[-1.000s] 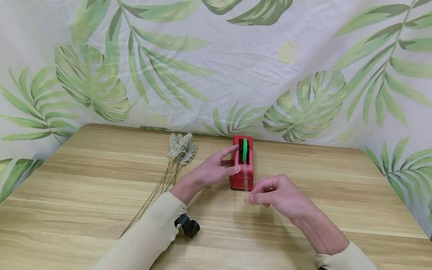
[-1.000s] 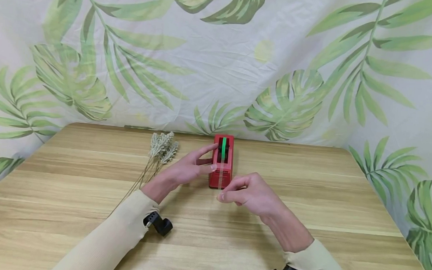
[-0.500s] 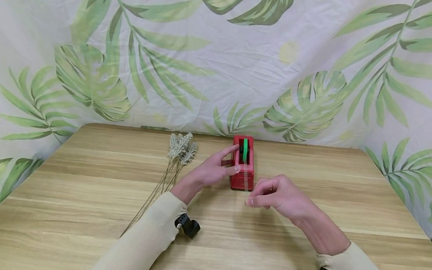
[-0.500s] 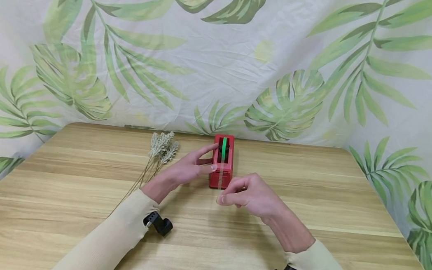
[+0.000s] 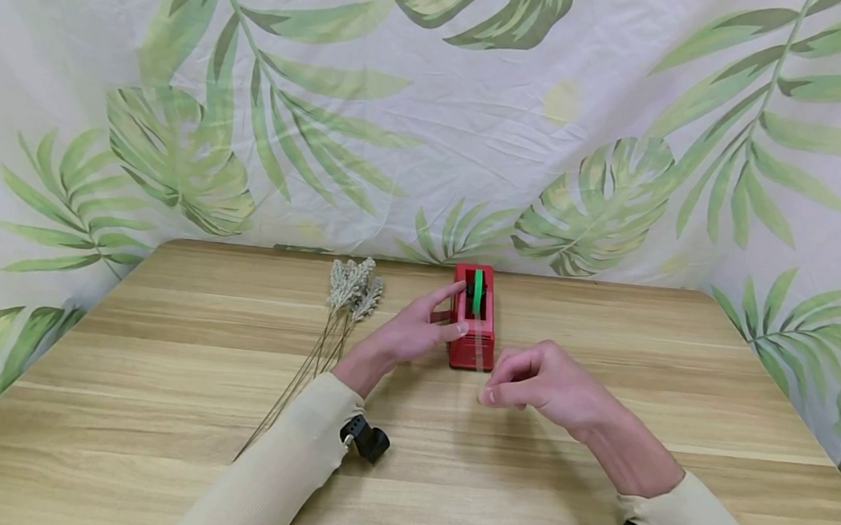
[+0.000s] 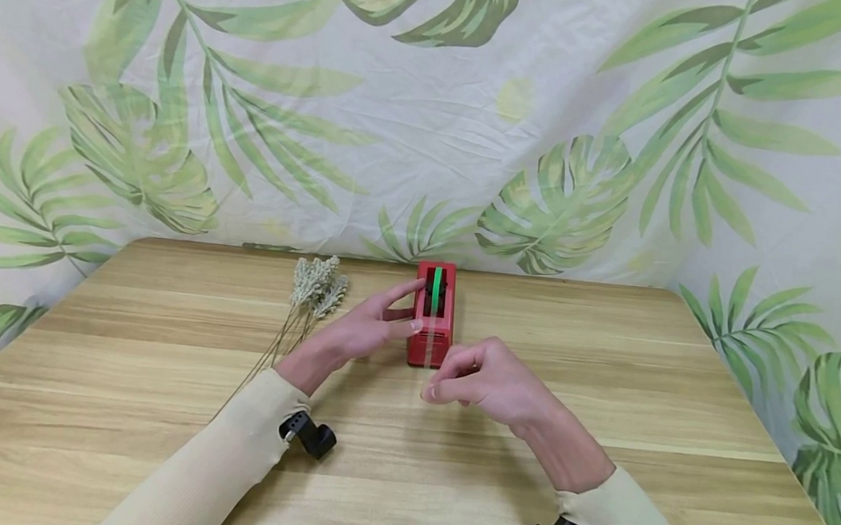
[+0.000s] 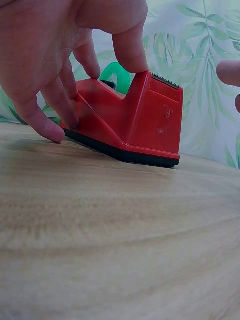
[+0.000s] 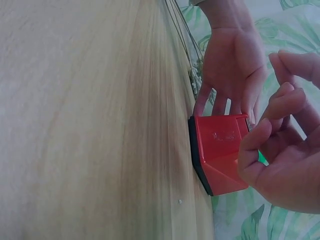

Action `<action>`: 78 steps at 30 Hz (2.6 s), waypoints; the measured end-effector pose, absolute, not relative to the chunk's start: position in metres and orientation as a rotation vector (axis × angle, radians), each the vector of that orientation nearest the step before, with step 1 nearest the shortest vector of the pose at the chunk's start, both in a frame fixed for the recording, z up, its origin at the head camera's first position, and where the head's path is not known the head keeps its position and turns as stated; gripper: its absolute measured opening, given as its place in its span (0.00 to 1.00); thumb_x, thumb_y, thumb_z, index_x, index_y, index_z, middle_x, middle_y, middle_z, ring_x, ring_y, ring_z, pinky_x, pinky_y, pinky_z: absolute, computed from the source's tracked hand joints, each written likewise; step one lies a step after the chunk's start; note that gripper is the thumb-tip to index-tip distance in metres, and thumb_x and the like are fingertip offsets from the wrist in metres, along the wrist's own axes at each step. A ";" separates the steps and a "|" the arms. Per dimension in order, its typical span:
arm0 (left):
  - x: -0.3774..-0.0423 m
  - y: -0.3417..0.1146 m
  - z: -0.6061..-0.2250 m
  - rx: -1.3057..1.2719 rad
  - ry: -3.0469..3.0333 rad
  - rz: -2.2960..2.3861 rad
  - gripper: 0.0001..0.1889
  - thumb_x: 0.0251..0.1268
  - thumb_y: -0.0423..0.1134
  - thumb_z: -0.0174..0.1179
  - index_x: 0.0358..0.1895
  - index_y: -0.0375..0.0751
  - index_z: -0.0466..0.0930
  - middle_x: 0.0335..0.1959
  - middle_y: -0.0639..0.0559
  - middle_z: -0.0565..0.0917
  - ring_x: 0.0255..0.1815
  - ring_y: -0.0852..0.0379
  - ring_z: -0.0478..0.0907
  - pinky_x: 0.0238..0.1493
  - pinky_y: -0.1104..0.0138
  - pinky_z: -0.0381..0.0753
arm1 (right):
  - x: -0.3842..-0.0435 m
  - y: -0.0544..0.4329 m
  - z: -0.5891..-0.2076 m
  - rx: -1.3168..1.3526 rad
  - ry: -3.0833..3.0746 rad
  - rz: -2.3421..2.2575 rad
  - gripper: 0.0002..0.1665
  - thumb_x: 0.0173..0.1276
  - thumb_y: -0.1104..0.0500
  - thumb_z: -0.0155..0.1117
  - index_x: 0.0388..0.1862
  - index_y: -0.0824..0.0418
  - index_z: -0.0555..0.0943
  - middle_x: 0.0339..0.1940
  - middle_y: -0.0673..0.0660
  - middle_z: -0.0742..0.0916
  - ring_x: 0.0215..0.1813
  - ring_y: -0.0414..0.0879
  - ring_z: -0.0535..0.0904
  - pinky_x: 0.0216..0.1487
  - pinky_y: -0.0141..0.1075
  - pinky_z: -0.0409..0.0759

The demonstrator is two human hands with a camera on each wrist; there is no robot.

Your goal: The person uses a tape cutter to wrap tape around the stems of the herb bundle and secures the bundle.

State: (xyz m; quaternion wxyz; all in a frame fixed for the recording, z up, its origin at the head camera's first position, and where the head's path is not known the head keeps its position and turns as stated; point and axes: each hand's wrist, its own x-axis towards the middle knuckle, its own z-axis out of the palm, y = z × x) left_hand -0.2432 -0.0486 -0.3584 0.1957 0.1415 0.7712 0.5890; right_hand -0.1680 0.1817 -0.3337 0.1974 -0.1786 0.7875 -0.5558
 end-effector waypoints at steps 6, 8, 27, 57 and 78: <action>-0.243 -0.048 -0.358 0.399 2.163 1.648 0.39 0.80 0.37 0.60 0.87 0.59 0.53 0.88 0.45 0.56 0.86 0.39 0.59 0.80 0.43 0.67 | -0.167 0.183 -0.334 -0.554 2.183 -1.566 0.11 0.64 0.64 0.76 0.35 0.74 0.89 0.29 0.46 0.85 0.35 0.41 0.74 0.34 0.33 0.72; -0.243 -0.048 -0.358 0.403 2.162 1.651 0.39 0.80 0.37 0.60 0.87 0.58 0.53 0.87 0.43 0.57 0.86 0.39 0.59 0.80 0.43 0.68 | -0.167 0.183 -0.334 -0.577 2.179 -1.562 0.10 0.64 0.64 0.75 0.36 0.74 0.89 0.30 0.46 0.86 0.34 0.41 0.74 0.34 0.32 0.72; -0.244 -0.049 -0.360 0.396 2.168 1.647 0.39 0.80 0.37 0.59 0.87 0.60 0.53 0.87 0.41 0.58 0.86 0.39 0.59 0.81 0.42 0.65 | -0.166 0.186 -0.334 -0.737 2.058 -1.554 0.08 0.65 0.66 0.74 0.32 0.73 0.89 0.28 0.45 0.82 0.35 0.40 0.73 0.35 0.33 0.70; -0.237 -0.045 -0.359 0.346 2.201 1.650 0.38 0.81 0.39 0.58 0.87 0.61 0.53 0.88 0.45 0.56 0.86 0.40 0.61 0.83 0.44 0.62 | -0.158 0.182 -0.322 -0.662 2.082 -1.563 0.11 0.66 0.64 0.73 0.35 0.74 0.87 0.30 0.46 0.85 0.33 0.39 0.73 0.31 0.32 0.71; -0.189 -0.130 -0.342 -0.263 2.511 2.023 0.24 0.73 0.38 0.67 0.70 0.41 0.78 0.69 0.42 0.82 0.68 0.51 0.79 0.58 0.74 0.79 | -0.155 0.185 -0.314 -0.723 2.084 -1.678 0.06 0.68 0.64 0.74 0.33 0.55 0.93 0.25 0.43 0.81 0.32 0.41 0.71 0.29 0.39 0.66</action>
